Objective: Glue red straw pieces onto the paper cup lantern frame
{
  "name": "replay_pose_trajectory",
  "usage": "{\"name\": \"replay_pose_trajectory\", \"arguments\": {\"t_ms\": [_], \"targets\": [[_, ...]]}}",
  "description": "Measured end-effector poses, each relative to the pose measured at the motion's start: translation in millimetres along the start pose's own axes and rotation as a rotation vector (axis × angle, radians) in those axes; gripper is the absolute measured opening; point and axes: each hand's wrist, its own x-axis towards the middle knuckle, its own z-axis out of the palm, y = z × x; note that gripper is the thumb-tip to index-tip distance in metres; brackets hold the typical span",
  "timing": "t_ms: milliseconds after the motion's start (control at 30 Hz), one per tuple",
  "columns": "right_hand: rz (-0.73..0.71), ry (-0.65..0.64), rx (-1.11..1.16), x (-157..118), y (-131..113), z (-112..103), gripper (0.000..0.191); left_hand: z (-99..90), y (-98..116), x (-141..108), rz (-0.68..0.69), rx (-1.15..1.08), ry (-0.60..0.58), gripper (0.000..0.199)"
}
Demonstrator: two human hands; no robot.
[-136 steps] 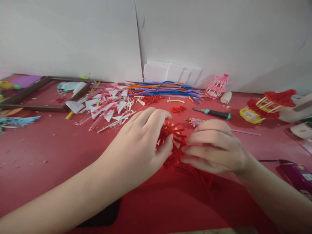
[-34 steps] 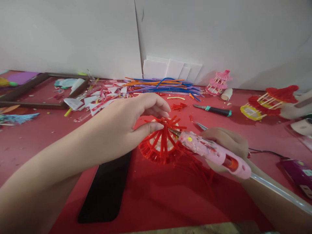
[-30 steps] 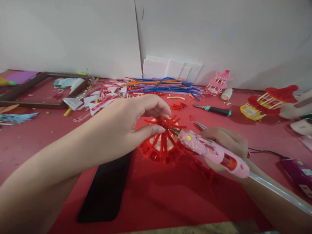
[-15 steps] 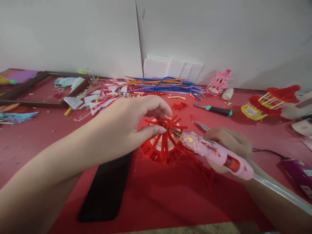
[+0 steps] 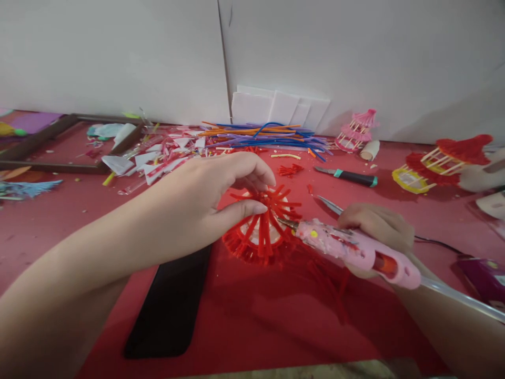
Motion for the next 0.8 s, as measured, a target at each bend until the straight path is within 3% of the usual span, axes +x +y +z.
{"name": "replay_pose_trajectory", "arguments": {"t_ms": [333, 533, 733, 800], "targets": [[0.038, -0.019, 0.005, -3, 1, -4, 0.017, -1.5, 3, 1, -0.043, -0.009, -0.005, 0.015], [-0.011, -0.054, 0.008, 1, 6, -6, 0.014, -1.8, 3, 1, -0.039, -0.008, -0.005, 0.015], [-0.067, -0.186, -0.006, 9, 11, -22, 0.012, -1.2, 3, 2, -0.036, 0.000, -0.001, 0.014], [-0.041, -0.168, -0.014, 11, 12, -25, 0.015, -1.4, 3, 2, -0.038, -0.002, -0.005, 0.014]]}}
